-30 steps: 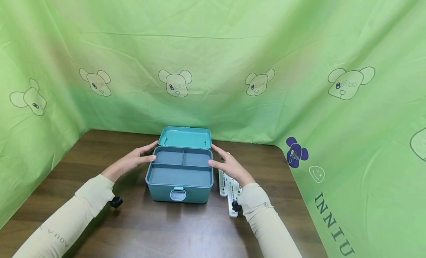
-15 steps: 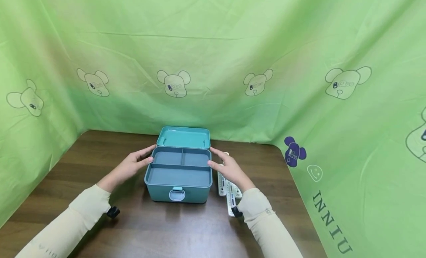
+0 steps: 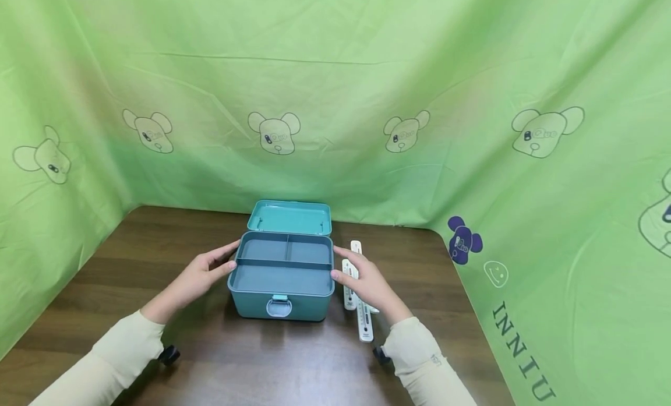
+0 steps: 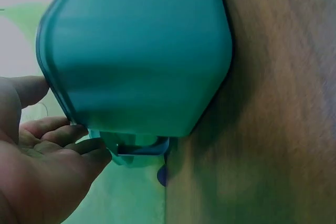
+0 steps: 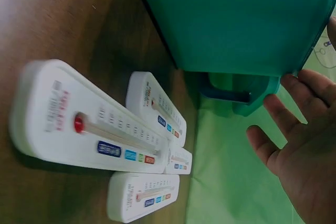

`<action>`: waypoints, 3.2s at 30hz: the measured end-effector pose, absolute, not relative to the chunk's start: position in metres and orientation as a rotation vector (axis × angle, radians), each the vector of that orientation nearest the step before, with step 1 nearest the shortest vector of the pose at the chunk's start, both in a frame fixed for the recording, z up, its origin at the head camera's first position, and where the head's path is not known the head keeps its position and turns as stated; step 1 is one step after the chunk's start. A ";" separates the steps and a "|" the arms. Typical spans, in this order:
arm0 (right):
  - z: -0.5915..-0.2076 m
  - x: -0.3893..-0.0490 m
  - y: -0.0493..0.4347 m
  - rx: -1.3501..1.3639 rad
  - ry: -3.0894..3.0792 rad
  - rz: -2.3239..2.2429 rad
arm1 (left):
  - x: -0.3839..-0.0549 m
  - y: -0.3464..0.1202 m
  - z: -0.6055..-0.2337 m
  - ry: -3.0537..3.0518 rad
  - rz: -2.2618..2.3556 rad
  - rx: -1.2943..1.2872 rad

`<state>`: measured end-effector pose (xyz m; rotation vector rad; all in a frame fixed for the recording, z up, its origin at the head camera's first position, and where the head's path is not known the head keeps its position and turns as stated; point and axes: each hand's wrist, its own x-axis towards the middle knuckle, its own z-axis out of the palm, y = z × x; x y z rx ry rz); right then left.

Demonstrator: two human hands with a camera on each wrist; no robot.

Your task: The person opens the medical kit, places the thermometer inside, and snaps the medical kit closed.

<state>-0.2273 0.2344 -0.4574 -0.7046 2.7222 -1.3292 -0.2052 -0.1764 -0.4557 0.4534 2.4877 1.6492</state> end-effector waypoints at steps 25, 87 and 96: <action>-0.461 -0.173 0.234 -0.593 2.849 -1.409 | -0.174 -0.174 -0.463 2.506 1.683 0.434; -0.491 -0.117 0.269 0.264 3.129 -0.872 | -0.180 -0.181 -0.460 2.478 1.653 0.450; -0.481 -0.128 0.290 0.072 3.159 -1.123 | -0.181 -0.180 -0.459 2.487 1.634 0.438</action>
